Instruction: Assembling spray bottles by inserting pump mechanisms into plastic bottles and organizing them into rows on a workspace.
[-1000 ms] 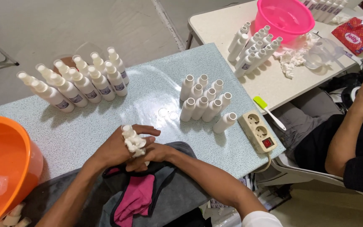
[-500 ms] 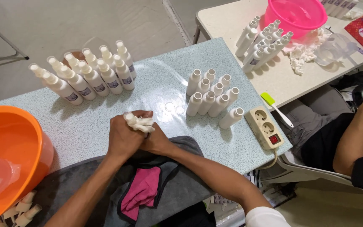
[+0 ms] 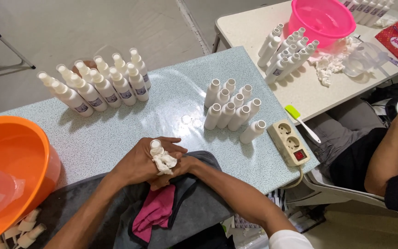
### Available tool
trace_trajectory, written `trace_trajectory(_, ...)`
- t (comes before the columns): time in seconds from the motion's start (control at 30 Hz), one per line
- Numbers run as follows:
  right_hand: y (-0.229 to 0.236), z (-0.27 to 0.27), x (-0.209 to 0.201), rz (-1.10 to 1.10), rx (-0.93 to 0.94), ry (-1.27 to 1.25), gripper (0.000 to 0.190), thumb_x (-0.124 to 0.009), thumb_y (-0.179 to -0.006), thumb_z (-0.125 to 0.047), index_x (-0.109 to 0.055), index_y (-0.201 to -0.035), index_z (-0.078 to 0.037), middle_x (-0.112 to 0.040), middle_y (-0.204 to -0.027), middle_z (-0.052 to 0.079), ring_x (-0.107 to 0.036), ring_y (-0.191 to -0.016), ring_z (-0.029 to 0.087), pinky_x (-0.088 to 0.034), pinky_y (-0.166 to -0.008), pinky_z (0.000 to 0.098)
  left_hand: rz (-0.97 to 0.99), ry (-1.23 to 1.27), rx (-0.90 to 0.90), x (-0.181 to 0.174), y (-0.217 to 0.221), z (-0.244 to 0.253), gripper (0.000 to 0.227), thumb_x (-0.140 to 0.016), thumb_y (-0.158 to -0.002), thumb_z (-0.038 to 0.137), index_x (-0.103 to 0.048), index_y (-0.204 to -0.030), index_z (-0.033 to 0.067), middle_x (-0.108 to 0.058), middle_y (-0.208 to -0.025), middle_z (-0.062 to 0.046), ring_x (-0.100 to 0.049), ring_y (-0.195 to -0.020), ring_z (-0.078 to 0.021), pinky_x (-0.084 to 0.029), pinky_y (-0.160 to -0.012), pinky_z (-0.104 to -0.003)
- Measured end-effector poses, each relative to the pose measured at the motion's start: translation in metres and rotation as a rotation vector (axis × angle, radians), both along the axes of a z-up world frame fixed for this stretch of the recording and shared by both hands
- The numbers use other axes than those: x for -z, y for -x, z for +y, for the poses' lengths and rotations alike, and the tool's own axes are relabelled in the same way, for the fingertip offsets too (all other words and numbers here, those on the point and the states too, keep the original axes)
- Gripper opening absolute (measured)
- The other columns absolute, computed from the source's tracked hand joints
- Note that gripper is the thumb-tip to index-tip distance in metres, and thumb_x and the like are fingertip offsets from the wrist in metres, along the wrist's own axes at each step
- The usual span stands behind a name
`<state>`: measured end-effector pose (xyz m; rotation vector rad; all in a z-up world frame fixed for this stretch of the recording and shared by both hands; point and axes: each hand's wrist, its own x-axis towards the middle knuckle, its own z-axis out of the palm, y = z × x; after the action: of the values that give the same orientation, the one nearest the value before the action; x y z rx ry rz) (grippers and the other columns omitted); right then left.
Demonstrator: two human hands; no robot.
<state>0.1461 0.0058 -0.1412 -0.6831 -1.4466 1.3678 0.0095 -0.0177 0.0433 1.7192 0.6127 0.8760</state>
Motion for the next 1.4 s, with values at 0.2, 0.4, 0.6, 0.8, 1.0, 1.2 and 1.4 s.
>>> trace_trajectory(0.2, 0.024, 0.011, 0.017, 0.092, -0.008, 0.09, 0.082, -0.1, -0.052, -0.012, -0.068, -0.128, -0.009, -0.076, -0.106, 0.003, -0.075, -0.091, 0.015, -0.059, -0.069, 0.0227, 0.096, -0.048, -0.186, 0.013, 0.02, 0.014, 0.025, -0.083, -0.076, 0.01, -0.081, -0.094, -0.006, -0.081, -0.08, -0.018, -0.077, -0.094, -0.0294, -0.056, -0.094, -0.045)
trace_trajectory(0.4, 0.025, 0.005, -0.045, -0.003, 0.03, 0.004, 0.062, -0.097, -0.06, -0.026, -0.073, -0.116, -0.017, -0.075, -0.101, -0.007, -0.07, -0.083, 0.0, -0.056, -0.071, 0.019, 0.269, 0.04, -0.638, 0.017, 0.008, 0.002, 0.012, -0.081, -0.086, 0.025, -0.084, -0.091, 0.0144, -0.079, -0.079, -0.011, -0.078, -0.083, -0.024, -0.059, -0.072, -0.037)
trace_trajectory(0.6, 0.022, -0.006, -0.053, 0.151, -0.065, 0.024, 0.051, -0.089, -0.069, -0.018, -0.071, -0.115, -0.01, -0.073, -0.099, 0.0, -0.07, -0.085, 0.006, -0.056, -0.074, 0.0189, 0.233, 0.06, -0.516, 0.011, -0.004, 0.005, 0.03, -0.077, -0.09, 0.027, -0.08, -0.101, -0.0004, -0.077, -0.085, -0.024, -0.077, -0.084, -0.0406, -0.059, -0.073, -0.046)
trace_trajectory(0.8, 0.022, -0.009, -0.06, 0.345, -0.171, 0.024, 0.037, -0.078, -0.079, -0.009, -0.069, -0.114, -0.002, -0.071, -0.097, 0.007, -0.07, -0.088, 0.014, -0.057, -0.077, 0.0188, 0.267, -0.047, -0.269, 0.009, 0.014, 0.007, 0.048, -0.087, -0.075, 0.027, -0.077, -0.113, -0.0006, -0.076, -0.108, -0.028, -0.064, -0.117, -0.0543, -0.05, -0.101, -0.058)
trace_trajectory(1.0, 0.015, -0.001, -0.063, 0.534, -0.268, 0.015, 0.025, -0.068, -0.089, 0.0, -0.066, -0.112, 0.007, -0.069, -0.095, 0.014, -0.071, -0.091, 0.021, -0.058, -0.08, 0.0186, 0.422, -0.228, -0.429, -0.002, 0.017, 0.006, 0.065, -0.089, -0.072, 0.035, -0.069, -0.13, 0.0145, -0.076, -0.107, -0.01, -0.068, -0.097, -0.0412, -0.053, -0.086, -0.054)
trace_trajectory(1.2, 0.005, 0.01, -0.011, 0.245, -0.207, -0.04, 0.038, -0.085, -0.081, 0.0, -0.065, -0.114, -0.005, -0.07, -0.1, 0.001, -0.059, -0.086, 0.011, -0.057, -0.08, 0.0276, 0.328, -0.044, -0.56, 0.023, 0.013, 0.021, 0.042, -0.069, -0.087, 0.025, -0.067, -0.128, 0.0186, -0.077, -0.098, -0.006, -0.071, -0.092, -0.0294, -0.054, -0.08, -0.041)
trace_trajectory(1.4, 0.018, 0.0, -0.047, 0.49, -0.268, 0.281, 0.026, -0.067, -0.086, 0.016, -0.048, -0.073, 0.004, -0.045, -0.048, 0.021, -0.047, -0.032, 0.025, -0.04, -0.031, 0.0341, 0.139, 0.116, -0.613, 0.033, 0.008, 0.036, 0.031, -0.044, -0.104, 0.014, -0.065, -0.125, 0.0234, -0.079, -0.088, 0.0, -0.074, -0.086, -0.0152, -0.055, -0.072, -0.025)
